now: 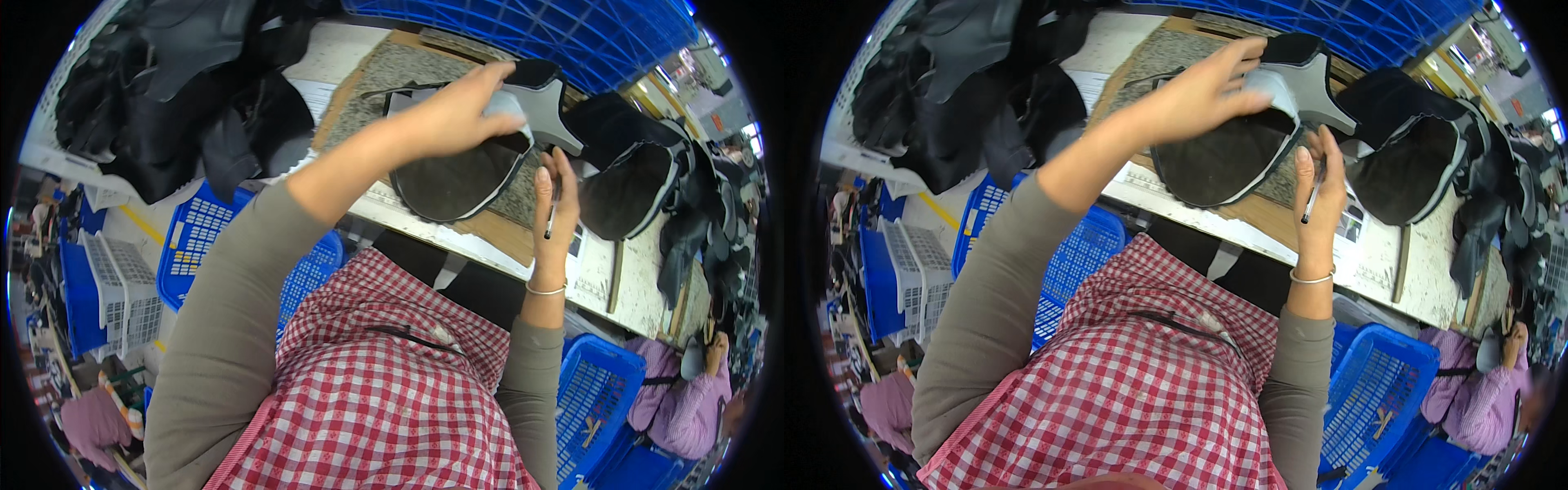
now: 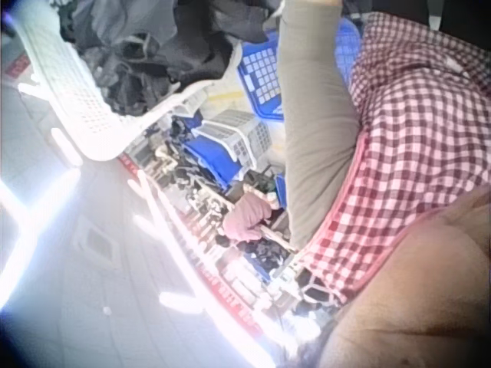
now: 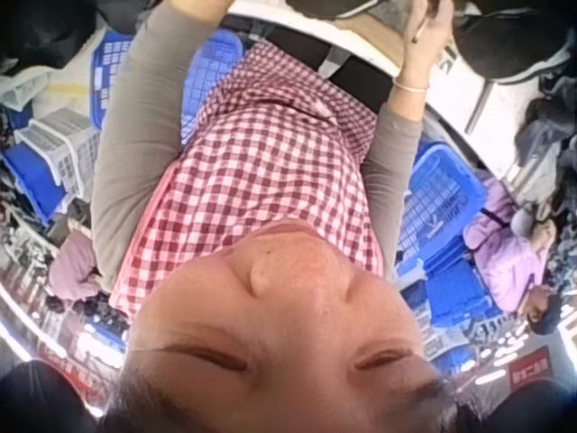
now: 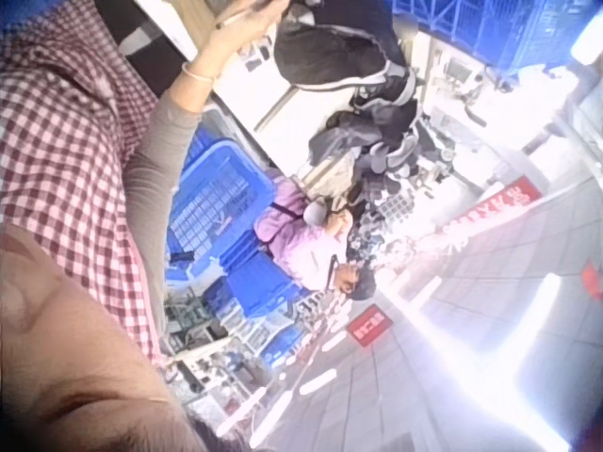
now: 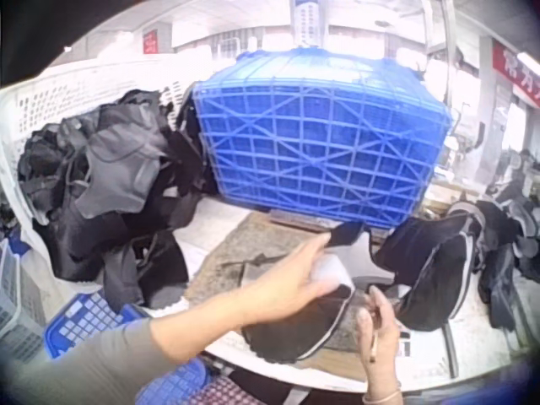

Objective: The person repeatedly picks up black shoe uppers from a pile, uses a small knife to trim edges, and places the trimmed pieces into a blue basket. The person handles each item one at a time, turning pieces over as needed, and continues the cycle throughout the clip.

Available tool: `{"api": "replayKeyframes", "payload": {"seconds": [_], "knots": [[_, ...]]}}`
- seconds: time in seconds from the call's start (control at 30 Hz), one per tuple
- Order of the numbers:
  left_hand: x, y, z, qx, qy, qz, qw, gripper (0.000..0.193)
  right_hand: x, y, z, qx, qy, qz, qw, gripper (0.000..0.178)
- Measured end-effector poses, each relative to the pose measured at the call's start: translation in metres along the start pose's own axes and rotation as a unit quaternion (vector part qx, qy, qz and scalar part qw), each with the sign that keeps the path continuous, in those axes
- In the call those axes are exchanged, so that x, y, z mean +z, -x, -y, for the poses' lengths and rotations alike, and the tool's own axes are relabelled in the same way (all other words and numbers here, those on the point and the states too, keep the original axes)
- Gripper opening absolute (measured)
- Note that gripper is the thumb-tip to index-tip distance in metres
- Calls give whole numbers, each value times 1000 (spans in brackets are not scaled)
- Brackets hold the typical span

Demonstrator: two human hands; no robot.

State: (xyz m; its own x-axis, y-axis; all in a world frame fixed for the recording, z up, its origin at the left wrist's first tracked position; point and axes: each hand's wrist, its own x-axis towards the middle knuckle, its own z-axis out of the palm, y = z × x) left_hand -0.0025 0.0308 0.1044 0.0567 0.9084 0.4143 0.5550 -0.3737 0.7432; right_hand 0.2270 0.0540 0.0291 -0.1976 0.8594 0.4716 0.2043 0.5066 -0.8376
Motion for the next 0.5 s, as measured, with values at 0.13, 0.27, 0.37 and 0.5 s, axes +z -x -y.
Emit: {"api": "replayKeyframes", "payload": {"seconds": [0.13, 0.27, 0.37, 0.5], "knots": [[16, 83, 25, 122, -153, 112, 974, 60, -18, 27, -25, 38, 20, -19, 999, 47], [35, 86, 74, 4, -209, 75, 975, 53, -21, 29, -27, 100, -98, -30, 990, 41], [52, 43, 109, -34, -200, 21, 979, 24, -4, 8, -20, 58, -79, -1, 995, 30], [65, -6, 136, -46, -281, -65, 956, 19, 29, -4, -16, 81, -203, 64, 974, 21]]}}
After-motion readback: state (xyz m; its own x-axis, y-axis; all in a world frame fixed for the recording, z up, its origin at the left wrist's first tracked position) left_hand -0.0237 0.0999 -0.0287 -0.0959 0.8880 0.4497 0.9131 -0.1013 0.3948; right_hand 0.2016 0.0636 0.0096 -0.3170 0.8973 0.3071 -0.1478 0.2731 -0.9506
